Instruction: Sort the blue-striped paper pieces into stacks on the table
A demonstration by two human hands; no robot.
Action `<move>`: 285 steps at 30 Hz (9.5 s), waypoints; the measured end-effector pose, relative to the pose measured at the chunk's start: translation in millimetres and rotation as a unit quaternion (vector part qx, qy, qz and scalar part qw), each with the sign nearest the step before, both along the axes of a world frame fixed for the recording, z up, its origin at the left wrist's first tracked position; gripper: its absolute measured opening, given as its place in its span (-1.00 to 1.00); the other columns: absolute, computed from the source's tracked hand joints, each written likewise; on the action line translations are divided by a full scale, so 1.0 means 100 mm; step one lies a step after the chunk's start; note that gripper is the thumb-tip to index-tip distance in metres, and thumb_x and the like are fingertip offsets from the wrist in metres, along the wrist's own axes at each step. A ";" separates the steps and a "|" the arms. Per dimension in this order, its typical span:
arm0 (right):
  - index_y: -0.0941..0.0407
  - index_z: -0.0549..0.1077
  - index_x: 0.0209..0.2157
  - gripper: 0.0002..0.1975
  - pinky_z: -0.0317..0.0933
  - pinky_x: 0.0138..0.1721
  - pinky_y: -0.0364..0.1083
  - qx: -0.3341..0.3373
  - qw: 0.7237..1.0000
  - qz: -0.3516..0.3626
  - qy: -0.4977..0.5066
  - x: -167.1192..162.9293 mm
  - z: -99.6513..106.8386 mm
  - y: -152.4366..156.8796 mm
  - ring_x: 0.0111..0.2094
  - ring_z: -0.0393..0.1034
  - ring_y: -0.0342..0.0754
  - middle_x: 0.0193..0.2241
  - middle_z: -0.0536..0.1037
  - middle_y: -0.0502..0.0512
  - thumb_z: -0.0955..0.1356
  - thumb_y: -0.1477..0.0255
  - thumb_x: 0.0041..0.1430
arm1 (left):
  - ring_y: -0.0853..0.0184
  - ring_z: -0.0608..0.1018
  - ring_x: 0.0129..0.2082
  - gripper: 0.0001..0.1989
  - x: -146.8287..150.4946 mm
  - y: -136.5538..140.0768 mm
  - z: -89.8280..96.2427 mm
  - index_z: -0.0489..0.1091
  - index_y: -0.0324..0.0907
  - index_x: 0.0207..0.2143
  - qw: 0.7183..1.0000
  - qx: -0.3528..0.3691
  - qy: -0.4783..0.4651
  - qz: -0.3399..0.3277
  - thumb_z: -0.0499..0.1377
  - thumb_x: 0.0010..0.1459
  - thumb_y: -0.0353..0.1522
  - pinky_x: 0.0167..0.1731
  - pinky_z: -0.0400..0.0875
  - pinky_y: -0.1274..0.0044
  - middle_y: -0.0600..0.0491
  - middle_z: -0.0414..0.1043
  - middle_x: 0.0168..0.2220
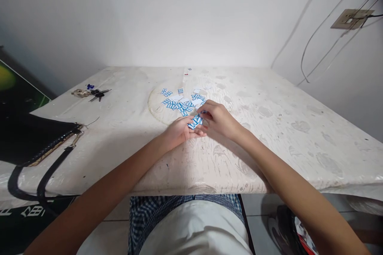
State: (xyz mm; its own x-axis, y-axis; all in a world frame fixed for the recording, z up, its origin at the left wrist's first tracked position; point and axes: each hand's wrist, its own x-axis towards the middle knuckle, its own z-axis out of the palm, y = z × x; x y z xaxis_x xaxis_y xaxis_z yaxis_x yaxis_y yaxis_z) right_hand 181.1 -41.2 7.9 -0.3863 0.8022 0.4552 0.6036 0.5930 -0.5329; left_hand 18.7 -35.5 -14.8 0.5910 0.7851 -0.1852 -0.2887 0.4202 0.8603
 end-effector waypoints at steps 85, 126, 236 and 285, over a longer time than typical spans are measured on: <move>0.23 0.44 -0.22 -0.70 0.20 -0.27 -0.09 -0.039 0.996 -0.013 0.074 -0.16 -0.15 1.01 -0.40 0.31 -0.12 -0.41 0.45 0.06 0.26 0.58 -0.05 | 0.43 0.43 -0.64 -0.87 0.00 0.07 0.03 0.12 -0.21 -0.37 0.975 -0.111 0.010 0.193 -0.08 0.12 -0.58 -0.30 0.46 0.37 0.05 0.34 -0.55; 0.14 0.49 -0.17 -0.61 0.17 -0.08 -0.01 -0.090 0.971 0.031 -0.220 -0.92 0.10 1.54 -0.09 0.35 0.08 -0.13 0.50 0.15 0.36 0.63 -0.13 | 0.47 0.28 -0.73 -0.84 -0.01 0.02 -0.03 0.13 -0.20 -0.45 0.966 -0.056 0.015 0.251 -0.08 0.06 -0.61 -0.55 0.32 0.51 0.08 0.30 -0.62; 0.14 0.36 -0.26 -0.72 0.13 -0.49 -0.17 -0.274 0.932 0.138 0.194 -0.05 0.19 0.37 -0.54 0.25 -0.20 -0.54 0.36 -0.07 0.38 0.47 -0.10 | 0.46 0.23 -0.78 -0.86 0.01 0.09 0.03 0.20 -0.22 -0.44 0.973 -0.039 0.012 0.228 -0.08 0.16 -0.40 -0.66 0.26 0.55 0.14 0.20 -0.71; 0.30 0.51 -0.51 -0.82 0.20 -0.41 -0.06 -0.192 0.928 0.011 -0.321 -0.66 0.32 1.48 -0.43 0.37 0.04 -0.57 0.49 0.14 0.44 0.60 -0.32 | 0.50 0.30 -0.70 -0.82 -0.04 0.11 -0.01 0.06 -0.17 -0.50 0.916 -0.033 -0.047 0.397 0.00 0.03 -0.58 -0.55 0.29 0.57 0.20 0.19 -0.67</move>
State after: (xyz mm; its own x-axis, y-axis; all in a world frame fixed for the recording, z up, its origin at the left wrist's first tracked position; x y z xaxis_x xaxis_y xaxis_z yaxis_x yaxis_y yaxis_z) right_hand 114.7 106.4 39.7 -0.4967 0.8467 -0.1907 0.8597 0.4496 -0.2425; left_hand 14.6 -24.7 -16.2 -0.1447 0.9634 -0.2256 -0.5980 0.0965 0.7957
